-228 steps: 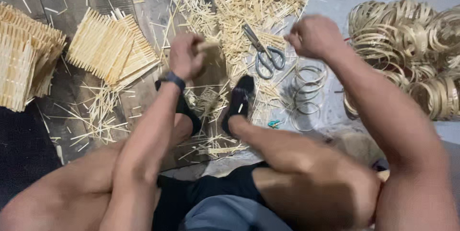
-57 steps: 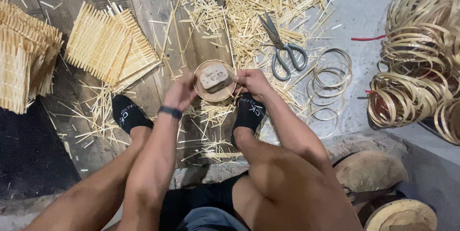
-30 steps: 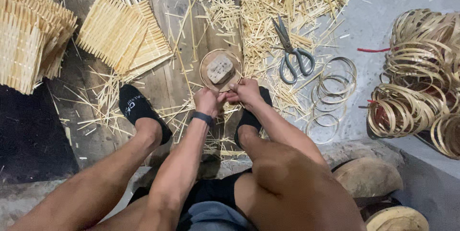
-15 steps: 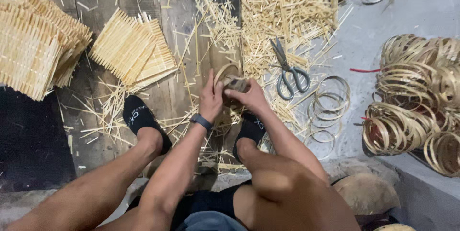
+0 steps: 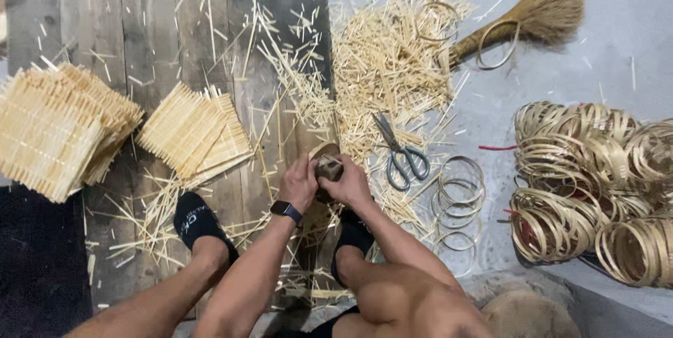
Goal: The person constructs bamboo components using shears to cut bamboo strips and wires, fitting bamboo rings around round wooden bases, and assembling woven bamboo mats into boxes.
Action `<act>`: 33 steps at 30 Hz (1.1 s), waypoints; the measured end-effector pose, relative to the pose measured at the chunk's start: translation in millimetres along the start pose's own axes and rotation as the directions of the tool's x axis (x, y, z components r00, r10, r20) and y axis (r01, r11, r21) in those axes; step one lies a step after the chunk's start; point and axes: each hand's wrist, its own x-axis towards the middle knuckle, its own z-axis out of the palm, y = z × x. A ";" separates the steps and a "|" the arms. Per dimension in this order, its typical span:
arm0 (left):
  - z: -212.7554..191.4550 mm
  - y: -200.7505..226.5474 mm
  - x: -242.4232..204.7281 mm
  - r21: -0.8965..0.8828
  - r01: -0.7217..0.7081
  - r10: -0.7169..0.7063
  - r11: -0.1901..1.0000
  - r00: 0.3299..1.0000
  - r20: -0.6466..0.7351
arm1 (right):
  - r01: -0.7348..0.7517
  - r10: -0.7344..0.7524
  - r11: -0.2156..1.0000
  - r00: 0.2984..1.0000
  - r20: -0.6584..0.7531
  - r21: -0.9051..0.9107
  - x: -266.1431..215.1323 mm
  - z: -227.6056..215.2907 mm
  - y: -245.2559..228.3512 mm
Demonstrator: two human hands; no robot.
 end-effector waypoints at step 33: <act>-56.6 -59.6 89.5 -0.595 0.724 -0.546 0.348 0.673 0.500 | -0.129 0.181 0.823 0.983 -0.041 0.553 -22.2 -29.3 43.5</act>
